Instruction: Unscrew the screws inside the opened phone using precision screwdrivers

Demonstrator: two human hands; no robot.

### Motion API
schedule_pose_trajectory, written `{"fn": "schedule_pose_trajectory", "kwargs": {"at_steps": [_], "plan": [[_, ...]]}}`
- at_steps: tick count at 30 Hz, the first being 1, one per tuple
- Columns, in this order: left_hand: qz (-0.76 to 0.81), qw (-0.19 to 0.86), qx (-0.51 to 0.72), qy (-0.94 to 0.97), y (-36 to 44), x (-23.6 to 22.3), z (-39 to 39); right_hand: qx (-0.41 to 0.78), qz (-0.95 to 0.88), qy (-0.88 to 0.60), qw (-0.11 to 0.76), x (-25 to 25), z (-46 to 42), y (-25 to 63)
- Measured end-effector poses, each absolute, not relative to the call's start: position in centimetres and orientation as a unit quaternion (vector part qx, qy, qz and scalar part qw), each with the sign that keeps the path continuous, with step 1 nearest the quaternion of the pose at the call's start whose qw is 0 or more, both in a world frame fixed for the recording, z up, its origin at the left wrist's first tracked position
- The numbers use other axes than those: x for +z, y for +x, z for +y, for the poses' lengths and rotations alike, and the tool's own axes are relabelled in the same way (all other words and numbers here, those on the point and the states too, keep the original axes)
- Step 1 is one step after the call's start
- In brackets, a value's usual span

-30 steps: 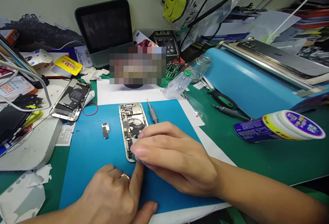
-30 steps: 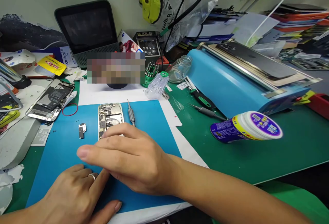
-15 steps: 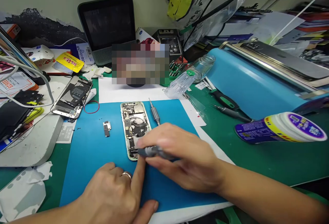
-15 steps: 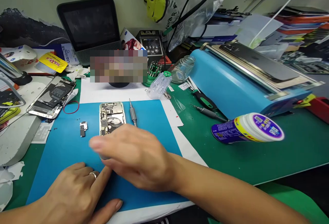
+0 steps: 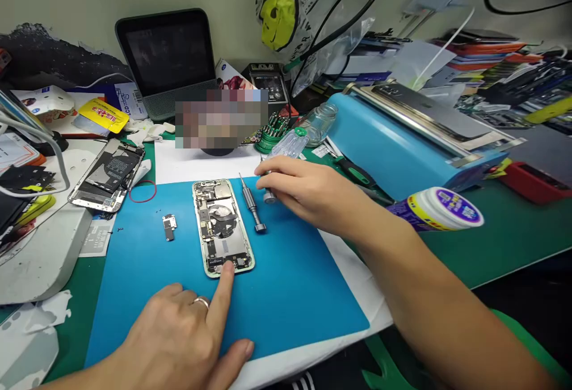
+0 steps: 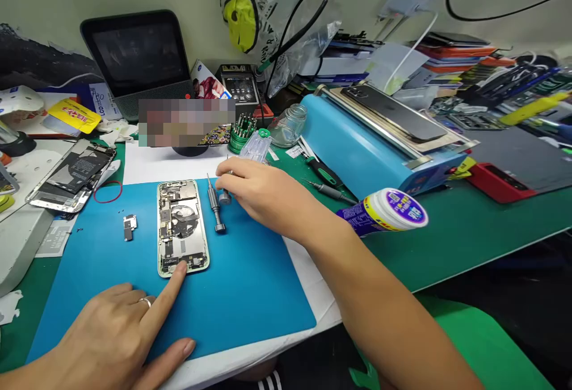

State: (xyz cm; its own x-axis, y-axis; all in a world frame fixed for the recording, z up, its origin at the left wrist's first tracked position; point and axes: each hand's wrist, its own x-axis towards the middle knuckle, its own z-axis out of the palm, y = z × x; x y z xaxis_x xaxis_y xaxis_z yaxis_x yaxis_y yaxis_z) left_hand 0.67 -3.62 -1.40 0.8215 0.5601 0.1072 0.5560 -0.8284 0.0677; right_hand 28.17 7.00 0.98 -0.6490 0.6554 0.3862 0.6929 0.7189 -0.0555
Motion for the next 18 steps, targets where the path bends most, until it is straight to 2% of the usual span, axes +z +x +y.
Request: {"fn": "schedule_pose_trajectory", "kwargs": {"at_steps": [5,12,18], "plan": [[0.292,0.015,0.052,0.955,0.7,-1.0,-3.5,0.014,-0.921,-0.370,0.125,0.5,7.2,28.3],[0.295,0.018,0.044,0.954,0.8,-1.1,-3.6,-0.035,-0.902,-0.371,0.217,0.6,6.7,27.3],[0.296,0.015,0.047,0.954,0.8,-1.1,-3.7,0.028,-0.897,-0.432,0.091,0.1,6.1,25.6]]}}
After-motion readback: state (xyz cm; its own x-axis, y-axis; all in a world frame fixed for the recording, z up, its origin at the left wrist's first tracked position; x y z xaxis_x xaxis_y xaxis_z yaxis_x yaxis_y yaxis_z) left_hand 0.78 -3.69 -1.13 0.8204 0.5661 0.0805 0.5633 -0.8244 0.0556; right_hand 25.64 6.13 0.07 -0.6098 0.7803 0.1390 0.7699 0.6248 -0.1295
